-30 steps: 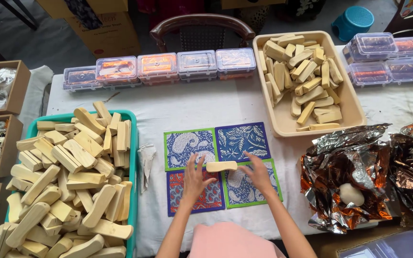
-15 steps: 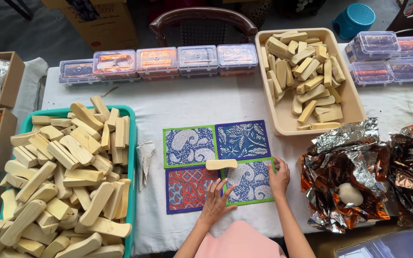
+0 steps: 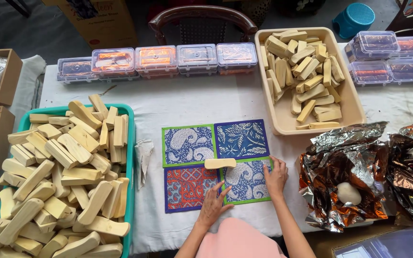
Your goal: The person wraps a wooden block with copper foil, places it into a plastic container, and wipes the container with a cloth. They then wipe a wooden block with a cloth and place it on a patterned mat. Finally, they pick up a piece of foil and place it on the mat.
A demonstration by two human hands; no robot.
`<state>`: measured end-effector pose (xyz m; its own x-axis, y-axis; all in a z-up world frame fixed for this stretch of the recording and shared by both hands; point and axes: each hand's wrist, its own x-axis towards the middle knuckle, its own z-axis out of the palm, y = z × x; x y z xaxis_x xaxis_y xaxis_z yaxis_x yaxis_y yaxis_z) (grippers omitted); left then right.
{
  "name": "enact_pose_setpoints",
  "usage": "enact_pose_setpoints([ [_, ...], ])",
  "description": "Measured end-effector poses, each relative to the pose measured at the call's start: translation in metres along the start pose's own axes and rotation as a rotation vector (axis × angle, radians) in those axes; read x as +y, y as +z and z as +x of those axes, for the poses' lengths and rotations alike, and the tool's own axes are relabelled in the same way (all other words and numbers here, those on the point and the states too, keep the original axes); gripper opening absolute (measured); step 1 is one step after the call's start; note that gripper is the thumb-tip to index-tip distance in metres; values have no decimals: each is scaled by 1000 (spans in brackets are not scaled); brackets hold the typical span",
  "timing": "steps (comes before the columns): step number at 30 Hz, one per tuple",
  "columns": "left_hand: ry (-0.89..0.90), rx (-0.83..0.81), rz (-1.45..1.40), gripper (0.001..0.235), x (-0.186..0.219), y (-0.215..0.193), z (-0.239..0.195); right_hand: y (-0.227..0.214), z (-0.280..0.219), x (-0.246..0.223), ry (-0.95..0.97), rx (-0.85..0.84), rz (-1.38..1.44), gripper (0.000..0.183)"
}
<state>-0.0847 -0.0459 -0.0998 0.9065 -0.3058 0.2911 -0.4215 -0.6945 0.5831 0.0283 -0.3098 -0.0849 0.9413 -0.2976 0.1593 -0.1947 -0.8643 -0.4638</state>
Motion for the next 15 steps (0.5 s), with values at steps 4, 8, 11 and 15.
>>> enact_pose_setpoints([
  [4, -115, 23, -105, 82, 4, -22, 16, -21, -5, -54, -291, 123, -65, 59],
  [8, -262, 262, -156, 61, -8, -56, 56, -29, -7, -106, -453, -189, 304, 64],
  [11, -307, 237, -173, 55, -23, -81, 82, -30, -4, -127, -569, -358, 355, 66],
  [15, -318, 37, -218, 46, -38, -93, 94, -16, 7, -124, -532, -509, 258, 55],
])
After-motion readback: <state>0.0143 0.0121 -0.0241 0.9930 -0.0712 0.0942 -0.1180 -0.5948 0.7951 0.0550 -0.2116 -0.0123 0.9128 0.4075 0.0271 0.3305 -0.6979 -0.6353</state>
